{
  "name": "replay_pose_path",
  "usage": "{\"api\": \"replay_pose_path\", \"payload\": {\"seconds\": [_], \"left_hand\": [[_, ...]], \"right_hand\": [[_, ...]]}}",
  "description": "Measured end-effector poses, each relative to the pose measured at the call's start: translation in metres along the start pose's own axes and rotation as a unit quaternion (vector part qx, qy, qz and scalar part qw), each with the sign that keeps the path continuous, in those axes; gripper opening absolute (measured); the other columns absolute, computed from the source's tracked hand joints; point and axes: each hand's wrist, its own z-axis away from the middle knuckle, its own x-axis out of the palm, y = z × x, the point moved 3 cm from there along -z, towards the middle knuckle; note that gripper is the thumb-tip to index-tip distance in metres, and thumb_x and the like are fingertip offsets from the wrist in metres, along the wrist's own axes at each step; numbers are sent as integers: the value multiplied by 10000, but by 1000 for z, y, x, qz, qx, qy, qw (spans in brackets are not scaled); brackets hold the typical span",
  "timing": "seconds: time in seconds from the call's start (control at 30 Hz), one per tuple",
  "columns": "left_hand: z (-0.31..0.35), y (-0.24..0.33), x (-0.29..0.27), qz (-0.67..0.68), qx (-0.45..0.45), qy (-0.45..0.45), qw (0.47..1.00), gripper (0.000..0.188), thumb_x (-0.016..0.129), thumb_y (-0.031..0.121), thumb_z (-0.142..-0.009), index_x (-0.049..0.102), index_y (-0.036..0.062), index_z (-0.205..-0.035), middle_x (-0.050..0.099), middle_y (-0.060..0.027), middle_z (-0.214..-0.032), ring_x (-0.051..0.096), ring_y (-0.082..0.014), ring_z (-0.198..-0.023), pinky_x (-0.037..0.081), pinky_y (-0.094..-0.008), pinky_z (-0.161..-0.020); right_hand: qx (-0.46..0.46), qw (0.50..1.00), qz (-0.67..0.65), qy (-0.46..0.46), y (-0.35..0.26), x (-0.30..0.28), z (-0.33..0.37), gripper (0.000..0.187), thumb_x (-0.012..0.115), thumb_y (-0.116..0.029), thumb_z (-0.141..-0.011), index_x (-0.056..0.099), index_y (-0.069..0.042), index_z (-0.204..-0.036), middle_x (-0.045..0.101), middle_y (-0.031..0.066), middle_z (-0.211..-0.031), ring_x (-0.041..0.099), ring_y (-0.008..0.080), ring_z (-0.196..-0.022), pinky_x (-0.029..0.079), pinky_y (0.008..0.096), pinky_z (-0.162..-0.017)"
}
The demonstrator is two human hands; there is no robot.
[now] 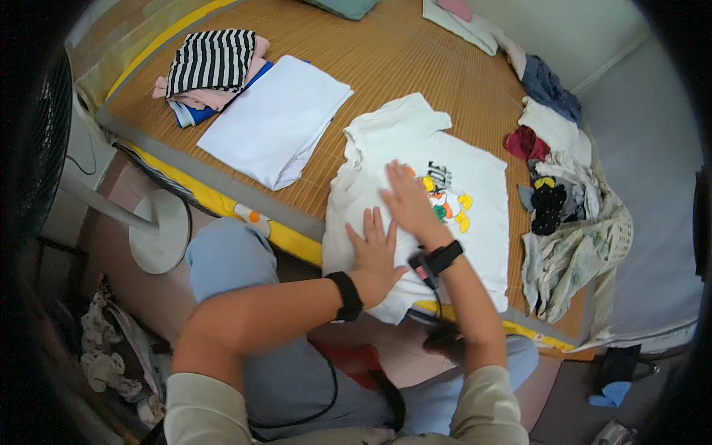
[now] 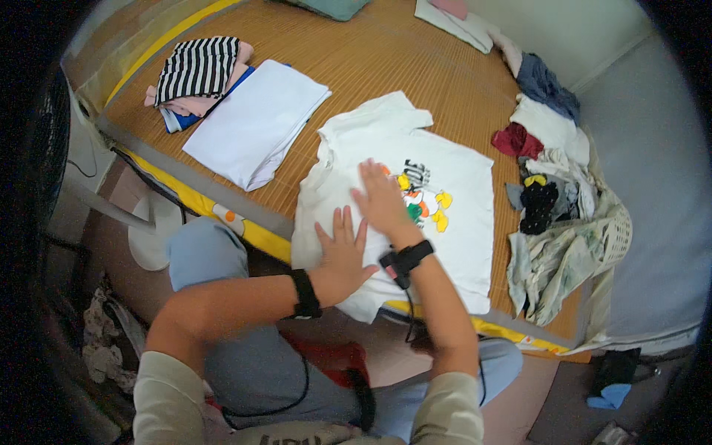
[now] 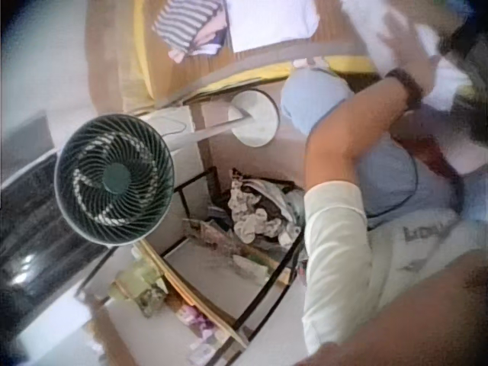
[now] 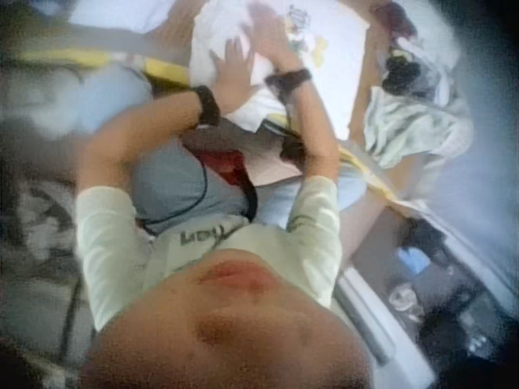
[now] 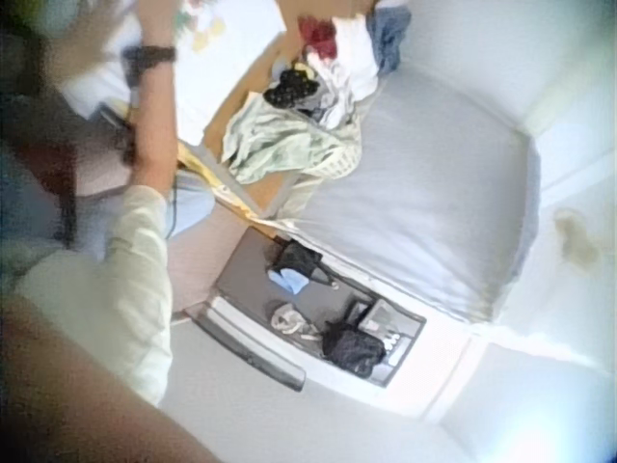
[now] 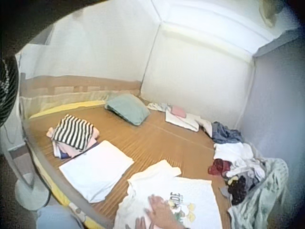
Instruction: The person folds a white t-shirt with a graphic on a bed by smoothing it out and folding the sides toward the center.
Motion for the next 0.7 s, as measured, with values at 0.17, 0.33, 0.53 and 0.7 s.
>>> {"api": "replay_pose_path", "payload": {"seconds": [0.17,0.33,0.53,0.7], "left_hand": [[0,-3,3,-47,-47,-11,998,863,419,613,-842,185,32,-1436,74,-323,-1456,67,-487,-1343,204,-723,-934],[-4,7,0,-94,-53,-22,994,845,408,611,-849,185,50,-1440,71,-312,-1462,69,-486,-1343,211,-722,-937],[-11,7,8,-168,-101,-81,977,823,386,602,-863,149,79,-1452,41,-297,-1472,73,-483,-1345,254,-718,-917],[-15,14,8,-142,-87,-113,980,830,389,600,-862,130,81,-1456,14,-281,-1480,32,-471,-1355,241,-711,-933]], "right_hand": [[182,983,22,2,86,-24,51,551,422,-335,-925,343,-19,-1369,327,191,-1425,297,327,-1326,218,461,-1071],[408,907,107,13,186,-50,141,640,309,-459,-938,256,-33,-1414,242,163,-1474,209,305,-1370,137,516,-1089],[131,985,-7,114,73,-39,21,529,451,-357,-903,464,41,-1251,397,237,-1358,327,383,-1289,275,466,-1050],[-50,998,-6,-35,-20,3,-23,601,478,-324,-910,296,1,-1382,297,182,-1440,306,333,-1323,250,441,-1076]]}}
